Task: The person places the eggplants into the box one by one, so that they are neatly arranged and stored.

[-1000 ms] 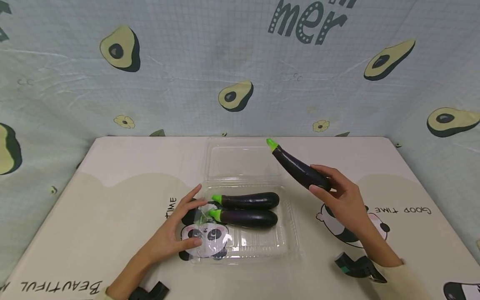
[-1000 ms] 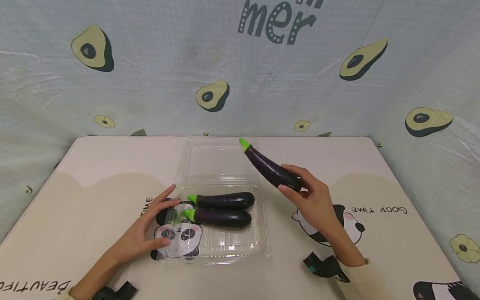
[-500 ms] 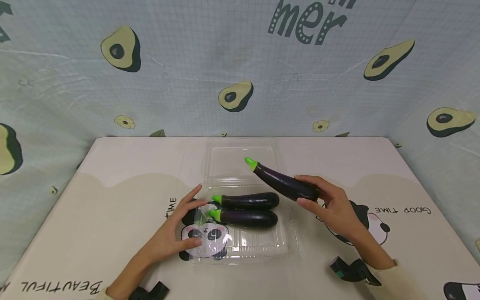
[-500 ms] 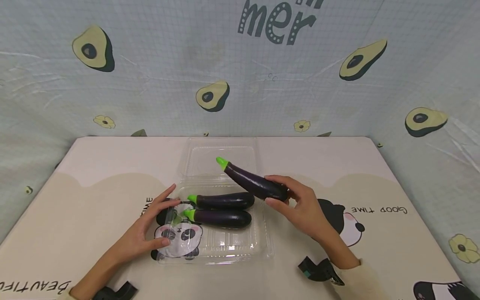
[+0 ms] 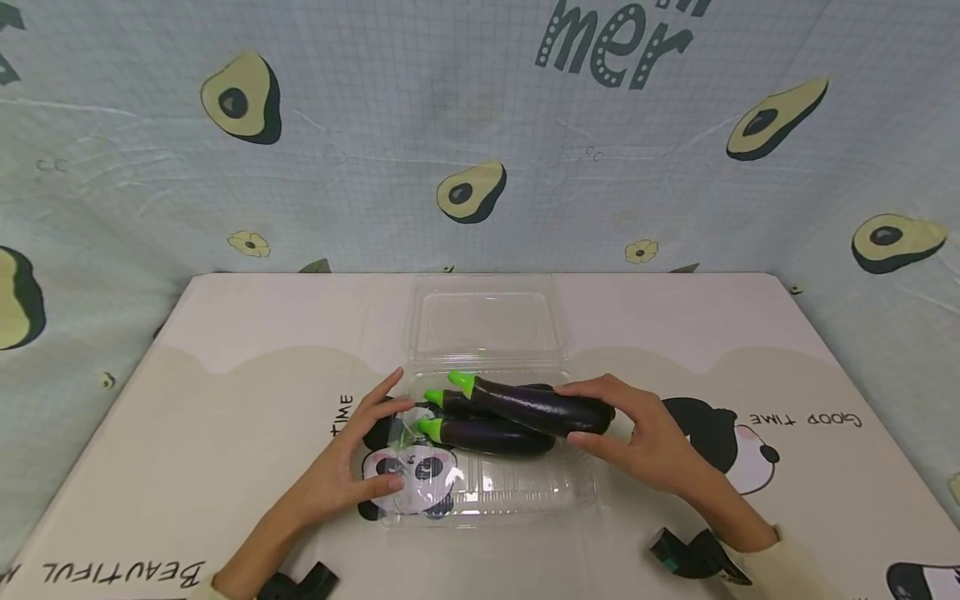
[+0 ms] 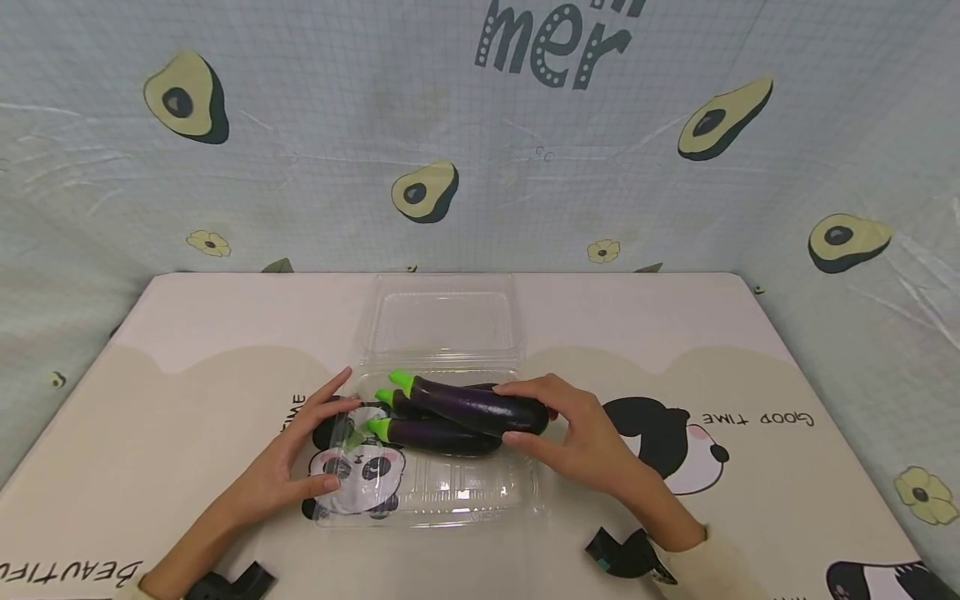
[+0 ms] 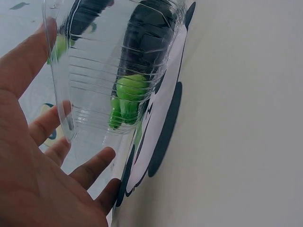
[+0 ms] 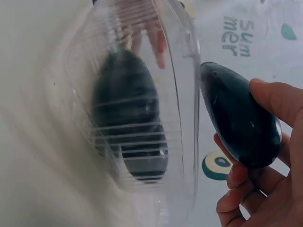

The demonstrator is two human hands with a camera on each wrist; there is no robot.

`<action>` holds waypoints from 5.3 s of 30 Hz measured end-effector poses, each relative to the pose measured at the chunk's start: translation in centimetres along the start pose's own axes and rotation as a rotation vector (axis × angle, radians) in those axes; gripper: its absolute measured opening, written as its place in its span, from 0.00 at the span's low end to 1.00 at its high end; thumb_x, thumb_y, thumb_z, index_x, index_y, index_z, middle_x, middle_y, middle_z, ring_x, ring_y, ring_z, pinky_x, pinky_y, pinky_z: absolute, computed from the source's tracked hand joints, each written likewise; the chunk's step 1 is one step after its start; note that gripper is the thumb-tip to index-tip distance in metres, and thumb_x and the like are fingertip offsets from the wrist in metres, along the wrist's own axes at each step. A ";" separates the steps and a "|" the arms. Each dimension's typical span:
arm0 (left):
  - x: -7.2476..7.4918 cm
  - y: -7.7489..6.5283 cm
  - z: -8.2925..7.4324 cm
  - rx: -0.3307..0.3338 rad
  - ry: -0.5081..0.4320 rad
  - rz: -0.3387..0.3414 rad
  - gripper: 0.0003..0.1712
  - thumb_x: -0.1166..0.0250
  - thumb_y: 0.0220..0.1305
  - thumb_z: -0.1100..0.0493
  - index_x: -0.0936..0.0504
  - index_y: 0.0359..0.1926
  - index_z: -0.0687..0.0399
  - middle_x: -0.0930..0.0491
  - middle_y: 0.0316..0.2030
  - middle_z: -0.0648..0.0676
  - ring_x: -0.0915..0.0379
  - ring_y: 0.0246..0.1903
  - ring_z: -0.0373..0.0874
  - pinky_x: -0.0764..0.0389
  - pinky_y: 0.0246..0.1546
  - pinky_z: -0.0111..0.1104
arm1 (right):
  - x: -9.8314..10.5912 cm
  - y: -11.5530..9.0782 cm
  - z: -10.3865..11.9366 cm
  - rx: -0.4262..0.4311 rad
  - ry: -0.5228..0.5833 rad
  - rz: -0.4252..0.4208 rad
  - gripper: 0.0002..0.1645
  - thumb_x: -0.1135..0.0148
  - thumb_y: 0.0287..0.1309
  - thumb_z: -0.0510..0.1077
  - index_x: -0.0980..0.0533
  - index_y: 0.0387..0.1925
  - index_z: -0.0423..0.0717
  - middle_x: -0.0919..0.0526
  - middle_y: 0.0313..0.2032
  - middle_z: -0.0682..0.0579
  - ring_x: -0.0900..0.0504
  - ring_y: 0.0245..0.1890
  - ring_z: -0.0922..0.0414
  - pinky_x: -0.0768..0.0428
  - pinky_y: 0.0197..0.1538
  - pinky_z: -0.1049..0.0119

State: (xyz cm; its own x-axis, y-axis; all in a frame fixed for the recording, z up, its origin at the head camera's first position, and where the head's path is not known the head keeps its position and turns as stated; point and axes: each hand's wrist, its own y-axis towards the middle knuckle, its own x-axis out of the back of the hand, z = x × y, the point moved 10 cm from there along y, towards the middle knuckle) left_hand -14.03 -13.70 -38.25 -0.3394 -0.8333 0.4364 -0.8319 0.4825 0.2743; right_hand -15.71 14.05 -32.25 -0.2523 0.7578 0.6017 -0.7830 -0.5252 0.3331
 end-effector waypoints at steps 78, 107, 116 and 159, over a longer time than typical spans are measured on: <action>0.0 0.0 0.0 -0.016 -0.002 0.003 0.44 0.29 0.46 0.62 0.35 0.66 0.57 0.58 0.75 0.53 0.63 0.72 0.51 0.55 0.58 0.68 | -6.5 0.3 2.4 0.144 -0.273 0.239 0.22 0.36 0.57 0.59 0.22 0.52 0.57 0.27 0.48 0.63 0.28 0.45 0.62 0.27 0.48 0.61; 0.0 0.1 0.0 -0.010 0.008 0.005 0.44 0.28 0.46 0.62 0.35 0.67 0.56 0.58 0.75 0.52 0.63 0.72 0.50 0.55 0.58 0.68 | -7.0 0.7 2.8 0.157 -0.364 0.252 0.13 0.30 0.53 0.53 0.18 0.41 0.57 0.27 0.41 0.65 0.29 0.39 0.65 0.29 0.41 0.67; 0.0 0.0 0.0 -0.014 -0.003 0.005 0.44 0.29 0.46 0.62 0.35 0.67 0.56 0.58 0.75 0.52 0.63 0.72 0.51 0.55 0.57 0.68 | -7.1 0.7 2.7 0.166 -0.363 0.247 0.13 0.30 0.52 0.53 0.18 0.40 0.57 0.28 0.41 0.65 0.28 0.39 0.65 0.29 0.41 0.67; 4.6 3.4 0.3 0.236 0.126 -0.200 0.36 0.42 0.69 0.54 0.45 0.73 0.45 0.41 0.69 0.58 0.43 0.66 0.60 0.43 0.60 0.59 | 2.8 3.8 -6.6 -0.370 0.069 -0.213 0.22 0.44 0.67 0.46 0.29 0.59 0.42 0.24 0.55 0.47 0.26 0.49 0.55 0.27 0.49 0.63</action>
State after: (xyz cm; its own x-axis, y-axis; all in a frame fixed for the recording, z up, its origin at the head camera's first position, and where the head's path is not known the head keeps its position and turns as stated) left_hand -18.60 -15.98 -35.52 -0.1139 -0.8582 0.5005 -0.9603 0.2243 0.1660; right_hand -23.14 16.73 -34.16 -0.0909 0.8650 0.4934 -0.9697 -0.1896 0.1538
